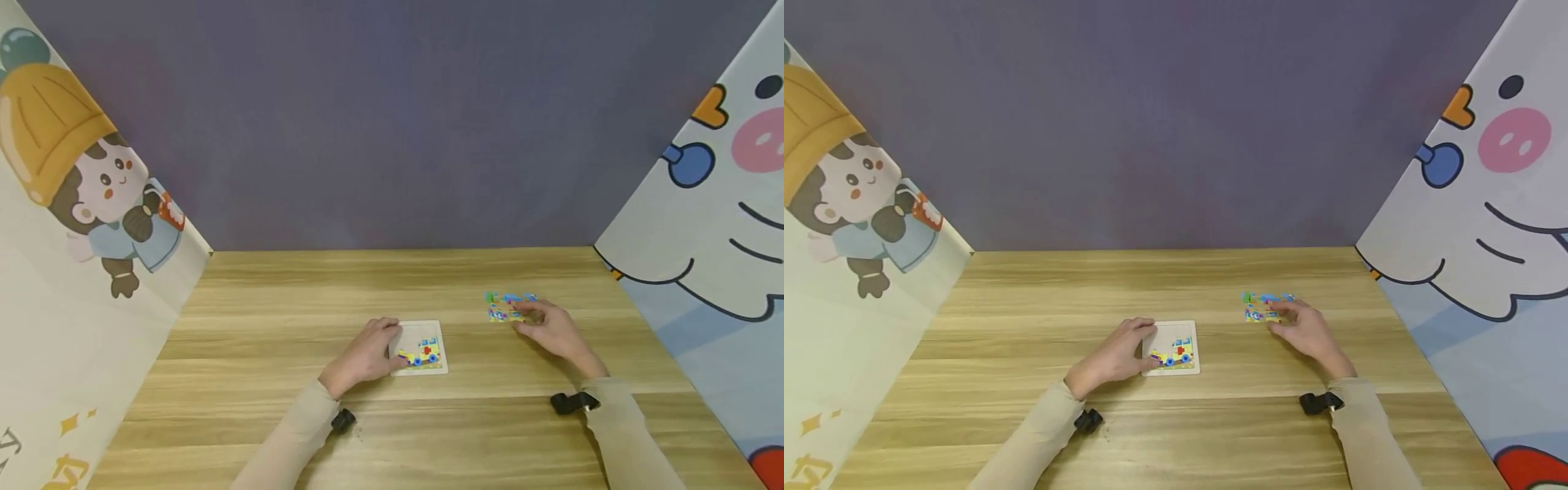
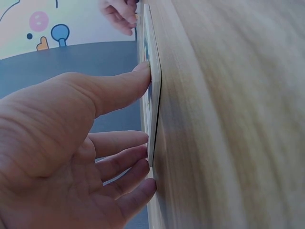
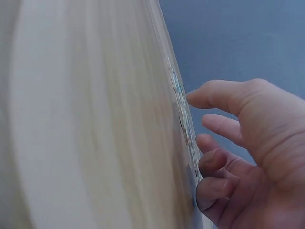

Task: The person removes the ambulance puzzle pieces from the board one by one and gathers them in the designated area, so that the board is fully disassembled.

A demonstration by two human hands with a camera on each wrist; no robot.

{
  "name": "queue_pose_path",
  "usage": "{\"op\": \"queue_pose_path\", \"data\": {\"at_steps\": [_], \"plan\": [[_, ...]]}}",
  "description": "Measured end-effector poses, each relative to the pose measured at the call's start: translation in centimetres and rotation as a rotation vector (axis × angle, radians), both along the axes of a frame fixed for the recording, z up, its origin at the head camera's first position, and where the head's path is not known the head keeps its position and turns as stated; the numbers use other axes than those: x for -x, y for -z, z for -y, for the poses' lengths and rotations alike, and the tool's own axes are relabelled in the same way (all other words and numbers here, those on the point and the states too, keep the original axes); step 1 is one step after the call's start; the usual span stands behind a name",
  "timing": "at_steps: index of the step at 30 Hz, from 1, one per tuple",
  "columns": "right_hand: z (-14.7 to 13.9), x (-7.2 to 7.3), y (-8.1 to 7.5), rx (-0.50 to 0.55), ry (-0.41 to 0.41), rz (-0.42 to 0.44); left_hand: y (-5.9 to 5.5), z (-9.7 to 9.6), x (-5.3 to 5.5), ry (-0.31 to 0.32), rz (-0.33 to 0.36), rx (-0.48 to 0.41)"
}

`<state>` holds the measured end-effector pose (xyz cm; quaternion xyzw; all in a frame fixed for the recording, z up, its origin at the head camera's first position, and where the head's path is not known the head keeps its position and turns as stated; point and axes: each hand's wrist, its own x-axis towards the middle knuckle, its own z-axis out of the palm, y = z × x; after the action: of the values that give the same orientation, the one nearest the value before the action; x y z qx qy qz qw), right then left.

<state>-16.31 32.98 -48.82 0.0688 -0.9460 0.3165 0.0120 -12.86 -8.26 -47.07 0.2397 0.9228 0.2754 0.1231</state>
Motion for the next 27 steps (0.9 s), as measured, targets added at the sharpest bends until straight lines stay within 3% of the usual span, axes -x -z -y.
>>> {"op": "queue_pose_path", "data": {"at_steps": [8,27], "plan": [[1.4,-0.4,-0.2,0.072,-0.037,-0.027,0.1,0.0,0.2,-0.003,-0.008,0.012],[5.4,-1.5,0.1,0.107,-0.138,0.019,0.0,0.0,0.1,0.005,0.005,-0.012]]}}
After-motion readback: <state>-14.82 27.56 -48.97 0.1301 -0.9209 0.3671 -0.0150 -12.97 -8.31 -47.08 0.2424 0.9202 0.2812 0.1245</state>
